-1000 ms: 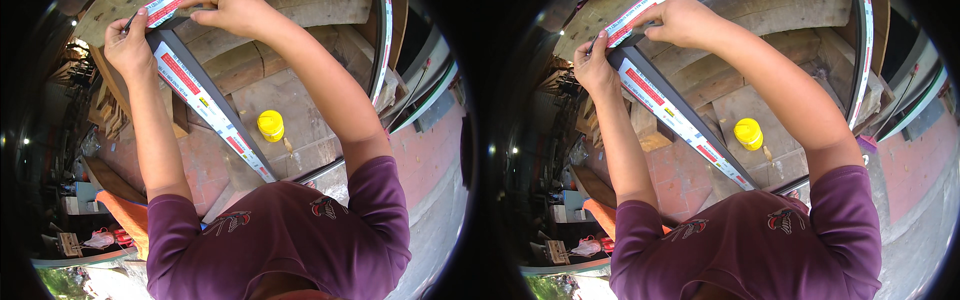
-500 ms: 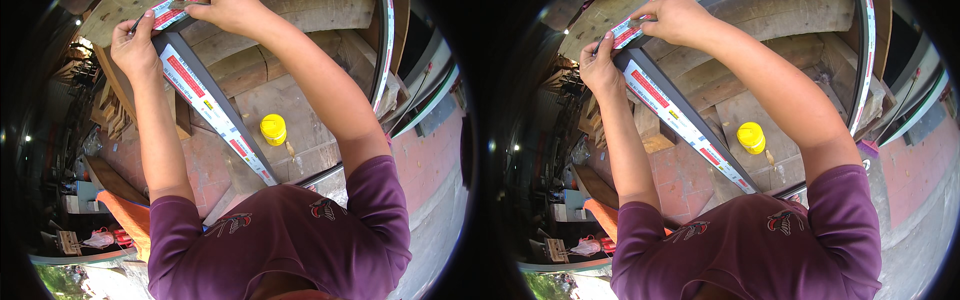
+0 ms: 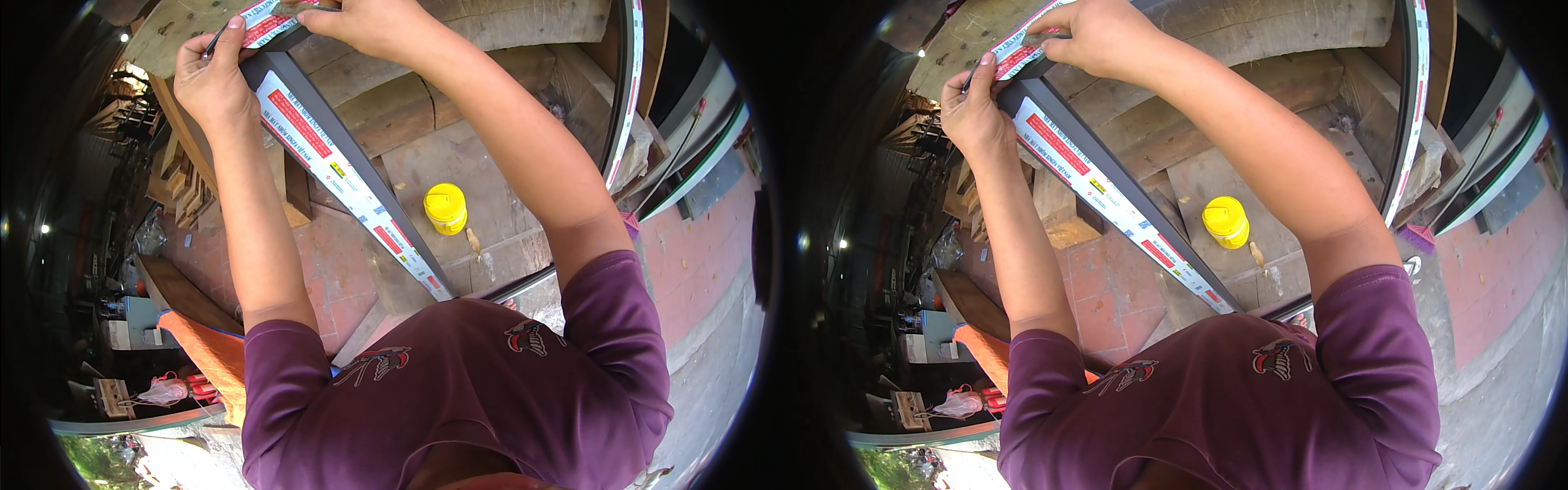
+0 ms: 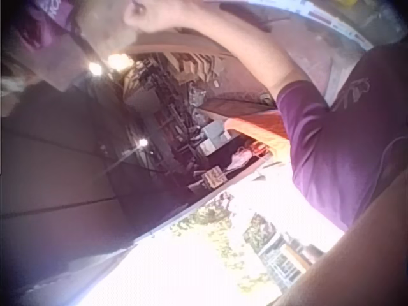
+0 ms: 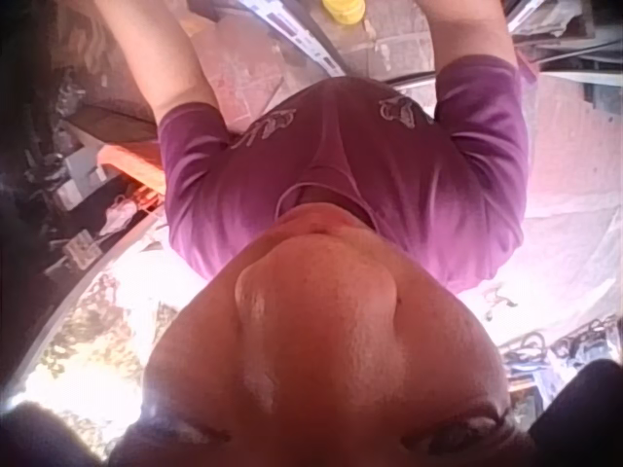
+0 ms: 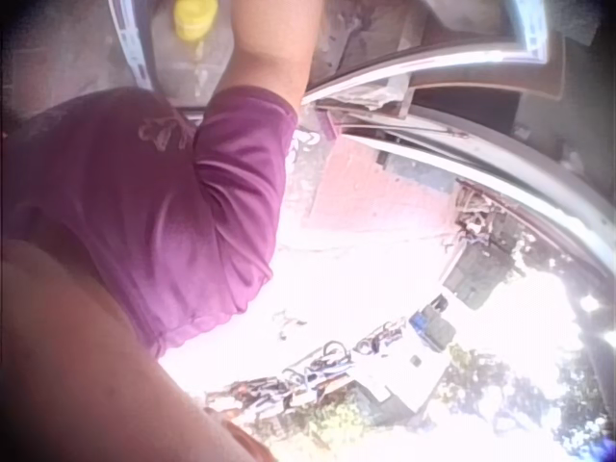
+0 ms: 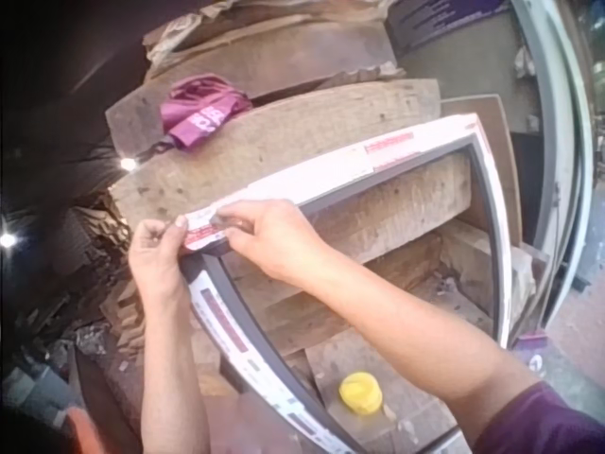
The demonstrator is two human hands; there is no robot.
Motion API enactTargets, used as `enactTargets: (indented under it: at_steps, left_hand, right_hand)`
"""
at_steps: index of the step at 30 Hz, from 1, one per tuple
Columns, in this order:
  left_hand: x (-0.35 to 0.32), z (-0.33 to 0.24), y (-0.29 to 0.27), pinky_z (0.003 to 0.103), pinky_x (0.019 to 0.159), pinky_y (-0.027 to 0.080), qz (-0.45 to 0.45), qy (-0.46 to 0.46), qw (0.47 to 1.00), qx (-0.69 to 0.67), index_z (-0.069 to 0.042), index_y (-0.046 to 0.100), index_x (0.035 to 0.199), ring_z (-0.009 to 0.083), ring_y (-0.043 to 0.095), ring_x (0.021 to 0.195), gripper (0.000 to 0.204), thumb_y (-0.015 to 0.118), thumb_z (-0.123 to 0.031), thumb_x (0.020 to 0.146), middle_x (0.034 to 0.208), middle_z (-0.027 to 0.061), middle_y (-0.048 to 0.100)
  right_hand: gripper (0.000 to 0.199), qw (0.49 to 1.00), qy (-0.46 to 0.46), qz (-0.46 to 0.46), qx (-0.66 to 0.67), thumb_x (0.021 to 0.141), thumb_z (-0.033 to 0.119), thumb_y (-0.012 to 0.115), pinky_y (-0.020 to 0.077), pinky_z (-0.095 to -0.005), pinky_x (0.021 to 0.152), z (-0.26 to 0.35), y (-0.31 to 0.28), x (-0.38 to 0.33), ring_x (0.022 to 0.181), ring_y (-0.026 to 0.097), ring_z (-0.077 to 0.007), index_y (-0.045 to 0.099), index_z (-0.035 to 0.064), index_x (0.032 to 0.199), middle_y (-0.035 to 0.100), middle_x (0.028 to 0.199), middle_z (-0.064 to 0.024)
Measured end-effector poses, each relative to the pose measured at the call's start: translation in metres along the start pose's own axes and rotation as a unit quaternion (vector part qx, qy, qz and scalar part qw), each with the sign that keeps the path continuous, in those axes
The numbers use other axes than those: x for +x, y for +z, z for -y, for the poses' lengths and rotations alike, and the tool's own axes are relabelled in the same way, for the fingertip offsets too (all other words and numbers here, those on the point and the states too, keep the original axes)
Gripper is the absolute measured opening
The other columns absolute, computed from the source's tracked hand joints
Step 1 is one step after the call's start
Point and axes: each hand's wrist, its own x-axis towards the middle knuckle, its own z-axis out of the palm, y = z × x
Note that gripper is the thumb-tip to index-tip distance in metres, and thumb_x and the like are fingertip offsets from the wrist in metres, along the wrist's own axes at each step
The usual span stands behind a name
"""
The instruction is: The person peels protective film strips from the edges of a rectangular metal frame using both hands. The person works along the frame's perimeter, removing the film in sections and discarding the pieces.
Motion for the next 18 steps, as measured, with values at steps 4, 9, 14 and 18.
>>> enactTargets:
  at_steps: [4, 9, 14, 18]
  left_hand:
    - [0.000, 0.003, -0.002, 0.030, 0.066, 0.062, -0.007, -0.007, 1.000, -0.012, -0.001, 0.057, 0.091, 0.0197, 0.073, 0.077, 0.022, 0.078, 0.004, 0.087, 0.086, 0.0139, 0.072]
    - [0.002, 0.002, -0.003, 0.030, 0.061, 0.061, -0.008, 0.001, 0.999, -0.037, 0.001, 0.057, 0.092, 0.0192, 0.071, 0.070, 0.026, 0.082, 0.003, 0.084, 0.082, 0.0122, 0.070]
    - [0.004, -0.002, -0.008, 0.032, 0.062, 0.061, -0.002, -0.027, 0.999, -0.018, 0.000, 0.057, 0.093, 0.0197, 0.071, 0.069, 0.026, 0.082, 0.001, 0.084, 0.083, 0.0125, 0.070]
    - [0.014, -0.008, -0.006, 0.031, 0.063, 0.061, 0.009, -0.071, 0.997, 0.011, 0.000, 0.059, 0.094, 0.0190, 0.071, 0.071, 0.024, 0.081, -0.002, 0.085, 0.085, 0.0119, 0.070]
  right_hand:
    - [0.032, 0.980, -0.055, 0.010, -0.189, 0.088, 0.032, 0.069, 0.0567, -0.0409, 0.081, -0.022, 0.011, 0.003, 0.085, 0.072, -0.0318, 0.078, 0.0148, 0.114, 0.075, 0.093, -0.0153]
    - [0.032, 0.997, -0.074, -0.019, -0.023, 0.089, 0.015, 0.068, 0.0563, -0.0342, 0.076, -0.005, 0.005, -0.021, 0.082, 0.071, -0.0229, 0.074, 0.0072, 0.119, 0.076, 0.096, -0.0168]
    - [0.031, 0.994, 0.105, 0.032, 0.023, 0.092, 0.009, 0.066, 0.0519, -0.0289, 0.067, 0.028, -0.016, -0.027, 0.068, 0.059, -0.0110, 0.071, 0.0034, 0.122, 0.071, 0.079, -0.0069]
    - [0.032, 0.997, 0.012, -0.031, 0.068, 0.093, 0.012, 0.067, 0.0520, -0.0289, 0.069, 0.004, -0.001, -0.023, 0.071, 0.060, -0.0115, 0.070, 0.0034, 0.124, 0.070, 0.081, -0.0070]
